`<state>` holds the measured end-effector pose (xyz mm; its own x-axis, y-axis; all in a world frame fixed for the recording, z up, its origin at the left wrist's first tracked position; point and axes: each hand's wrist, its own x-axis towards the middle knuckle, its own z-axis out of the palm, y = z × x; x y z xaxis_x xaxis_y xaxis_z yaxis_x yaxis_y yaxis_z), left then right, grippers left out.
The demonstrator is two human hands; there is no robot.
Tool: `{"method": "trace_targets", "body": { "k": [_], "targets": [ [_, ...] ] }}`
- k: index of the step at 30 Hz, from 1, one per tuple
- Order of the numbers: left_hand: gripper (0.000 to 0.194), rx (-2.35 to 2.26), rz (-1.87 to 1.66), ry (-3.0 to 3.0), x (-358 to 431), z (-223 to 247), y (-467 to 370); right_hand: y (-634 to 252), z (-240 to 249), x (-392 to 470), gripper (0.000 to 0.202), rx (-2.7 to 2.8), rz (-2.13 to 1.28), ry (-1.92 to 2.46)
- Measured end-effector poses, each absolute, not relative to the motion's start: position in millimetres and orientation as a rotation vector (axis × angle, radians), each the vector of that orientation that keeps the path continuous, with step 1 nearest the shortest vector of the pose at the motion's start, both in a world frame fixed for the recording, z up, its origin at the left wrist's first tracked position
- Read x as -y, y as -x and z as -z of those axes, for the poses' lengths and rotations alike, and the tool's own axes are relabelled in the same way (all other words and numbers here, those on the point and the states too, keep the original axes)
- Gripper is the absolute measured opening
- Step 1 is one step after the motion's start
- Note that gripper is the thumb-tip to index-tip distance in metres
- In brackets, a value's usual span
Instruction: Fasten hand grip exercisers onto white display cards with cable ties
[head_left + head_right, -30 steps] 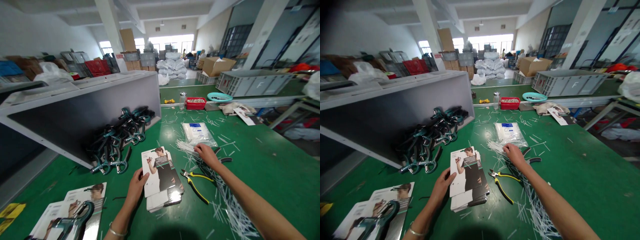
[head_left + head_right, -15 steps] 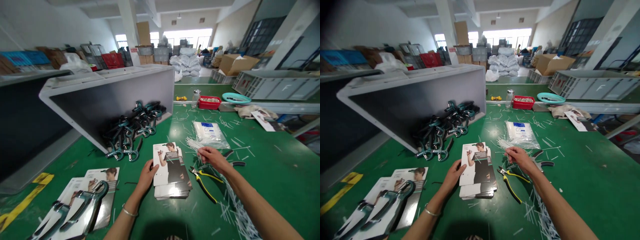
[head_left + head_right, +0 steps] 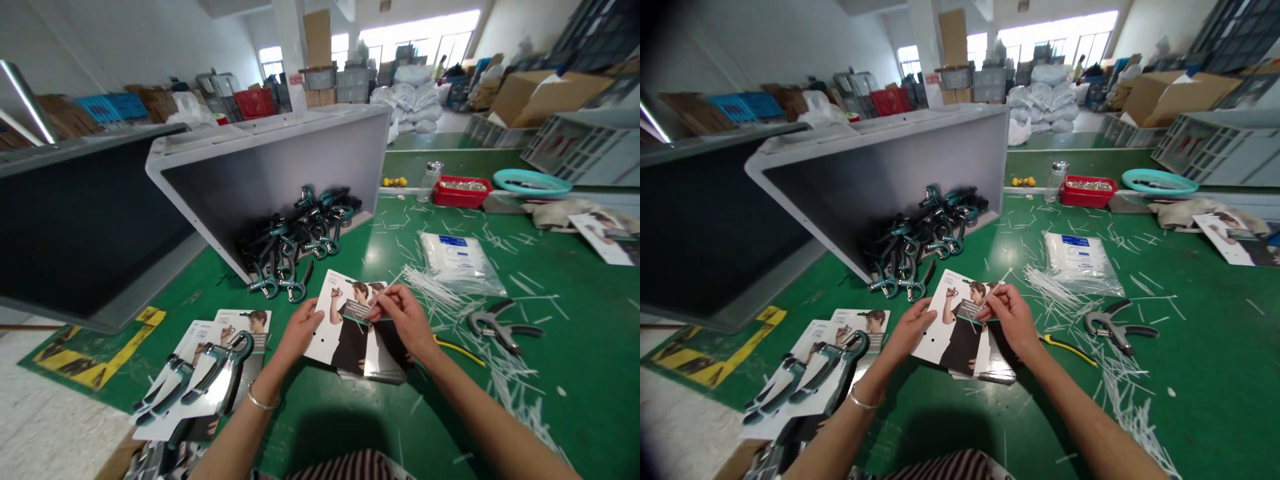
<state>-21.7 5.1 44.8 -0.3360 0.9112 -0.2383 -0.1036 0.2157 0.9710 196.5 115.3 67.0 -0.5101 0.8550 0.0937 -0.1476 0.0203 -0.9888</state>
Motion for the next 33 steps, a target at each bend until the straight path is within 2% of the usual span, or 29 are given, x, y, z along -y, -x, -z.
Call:
{"method": "trace_targets", "body": {
  "k": [7,15,25,30,33],
  "targets": [
    [0.05,-1.529,-1.272,-0.842,-5.2,-41.3,20.3,-167.3,-41.3,-86.7,0.023,1.621,-1.413,0.789],
    [0.056,-1.469,-1.261,-0.758,-9.8,-36.4,22.0,-162.2,-32.1,-87.6,0.024,1.574,-1.428,0.793],
    [0.053,-1.49,-1.254,-0.783,-16.2,-44.6,23.1,-162.7,-29.4,-87.2,0.019,1.613,-1.42,0.787],
    [0.044,-1.5,-1.34,-0.749,-19.6,-56.2,27.2,-165.8,-27.7,-93.0,0.012,1.886,-1.174,0.738],
    [0.043,-1.4,-1.393,-0.633,-17.2,-45.8,19.7,-166.7,-26.5,-95.1,0.01,1.905,-1.114,0.724]
  ]
}}
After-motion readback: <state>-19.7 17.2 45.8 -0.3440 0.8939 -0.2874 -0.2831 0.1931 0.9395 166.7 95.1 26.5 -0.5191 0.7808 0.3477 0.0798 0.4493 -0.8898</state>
